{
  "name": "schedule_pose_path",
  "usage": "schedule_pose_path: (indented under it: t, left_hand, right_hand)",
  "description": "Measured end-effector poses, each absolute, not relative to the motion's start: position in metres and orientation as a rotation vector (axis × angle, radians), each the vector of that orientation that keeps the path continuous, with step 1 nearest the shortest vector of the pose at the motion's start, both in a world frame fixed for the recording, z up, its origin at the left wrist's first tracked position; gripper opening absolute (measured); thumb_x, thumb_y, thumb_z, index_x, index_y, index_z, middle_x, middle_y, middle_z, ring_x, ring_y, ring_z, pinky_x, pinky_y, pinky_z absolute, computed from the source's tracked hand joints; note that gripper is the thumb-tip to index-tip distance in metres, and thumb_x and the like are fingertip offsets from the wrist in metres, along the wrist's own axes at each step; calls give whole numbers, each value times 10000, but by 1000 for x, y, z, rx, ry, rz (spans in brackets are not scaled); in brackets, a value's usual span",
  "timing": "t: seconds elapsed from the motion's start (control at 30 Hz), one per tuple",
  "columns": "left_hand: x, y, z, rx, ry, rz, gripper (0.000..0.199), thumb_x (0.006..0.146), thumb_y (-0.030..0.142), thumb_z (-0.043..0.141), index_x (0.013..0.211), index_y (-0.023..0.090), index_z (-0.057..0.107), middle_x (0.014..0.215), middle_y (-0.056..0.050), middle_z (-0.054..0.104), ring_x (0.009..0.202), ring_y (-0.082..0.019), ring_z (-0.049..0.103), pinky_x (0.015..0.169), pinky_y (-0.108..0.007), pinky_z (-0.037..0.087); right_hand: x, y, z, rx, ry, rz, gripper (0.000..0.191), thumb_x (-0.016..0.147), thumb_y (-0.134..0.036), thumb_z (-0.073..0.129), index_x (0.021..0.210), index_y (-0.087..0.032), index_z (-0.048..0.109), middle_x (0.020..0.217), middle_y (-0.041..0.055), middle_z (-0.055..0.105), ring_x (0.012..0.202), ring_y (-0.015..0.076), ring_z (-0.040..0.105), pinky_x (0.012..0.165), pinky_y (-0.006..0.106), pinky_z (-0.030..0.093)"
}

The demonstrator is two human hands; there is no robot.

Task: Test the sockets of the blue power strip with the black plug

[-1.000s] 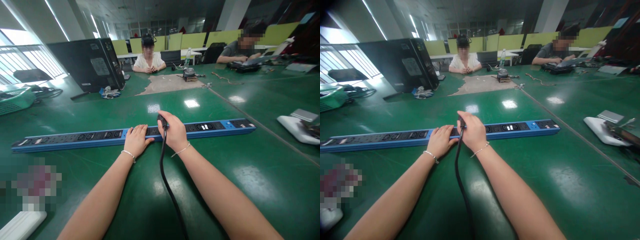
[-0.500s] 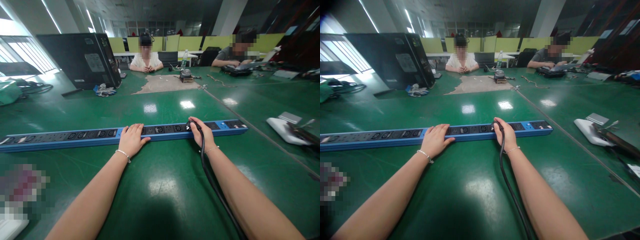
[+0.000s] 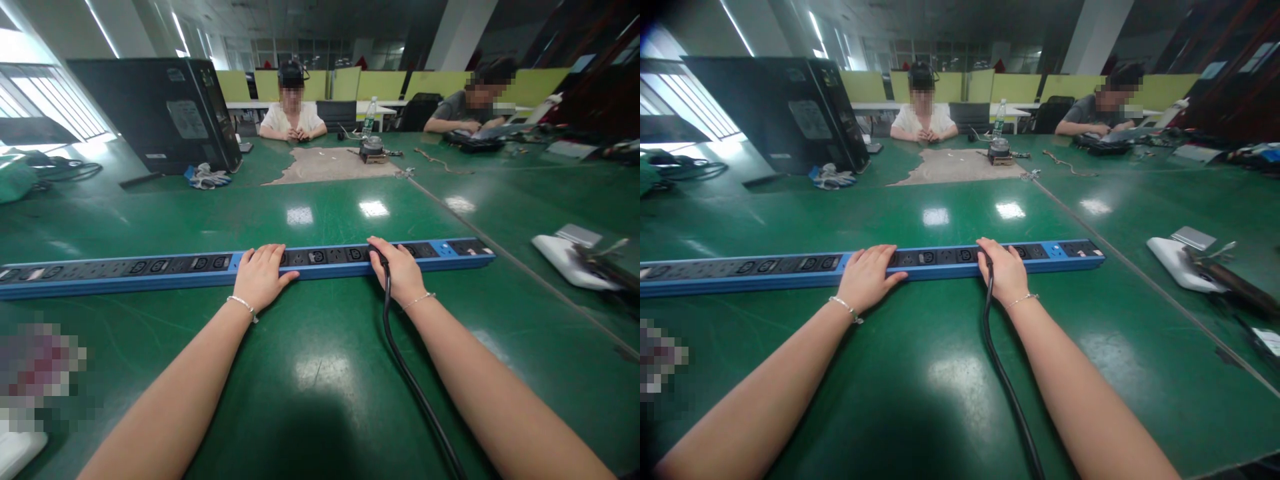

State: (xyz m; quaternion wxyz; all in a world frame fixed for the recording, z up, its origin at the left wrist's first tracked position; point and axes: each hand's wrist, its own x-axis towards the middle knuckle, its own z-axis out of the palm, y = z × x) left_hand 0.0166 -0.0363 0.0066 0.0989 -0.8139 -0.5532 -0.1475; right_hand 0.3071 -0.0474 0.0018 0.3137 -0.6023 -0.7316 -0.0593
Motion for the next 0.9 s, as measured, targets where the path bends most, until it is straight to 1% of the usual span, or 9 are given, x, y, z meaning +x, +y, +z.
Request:
schedule_pose_path:
  t: [0.07,0.3,0.47,0.57,0.73,0.9]
  left_hand:
    - [16,-36,6,-2406,-1638,-436,592,845,554,429,1314,192,424,1319,-133,525,1221,-270,457,1042,-456,279]
    - [17,-37,7,-2394,-1641,-456,608,838,561,434,1315,184,429,1316,-130,527,1217,-272,457,1043,-450,275]
    - [19,-38,8,-2396,-1634,-438,572,846,580,402,1332,279,420,1312,-86,529,1214,-260,456,1025,-465,286]
    - [20,-38,8,-2383,-1629,-421,557,848,593,385,1319,299,441,1311,-77,529,1207,-257,458,1016,-464,290]
    - [20,-38,7,-2374,-1627,-419,559,846,597,386,1318,302,443,1308,-71,530,1198,-254,460,1013,-457,291]
    - [20,-37,7,-2375,-1630,-409,561,845,598,385,1321,304,437,1308,-70,530,1194,-259,462,1009,-458,294]
  right_hand:
    - [307,-47,-1,-1586,-1920,-159,360,897,-308,377,1201,-238,557,1247,40,600,1136,197,560,1031,445,345]
    - [302,-46,-2,-1589,-1817,-164,363,884,-302,390,1186,-230,576,1195,39,634,1083,186,590,1043,403,333]
    - [301,-44,-5,-1581,-1788,-177,377,880,-308,403,1210,-224,566,1165,46,651,1045,195,611,1033,402,345]
    - [301,-41,-8,-1578,-1740,-183,403,871,-320,422,1238,-198,538,1163,61,651,1035,199,616,1005,393,378]
    - [301,-38,-11,-1647,-1687,-260,402,857,-386,458,1144,-151,611,1134,119,658,1105,246,578,992,415,387]
    - [298,-38,-15,-1603,-1664,-210,370,882,-390,423,1113,-185,627,1111,83,673,1113,231,575,1017,424,359]
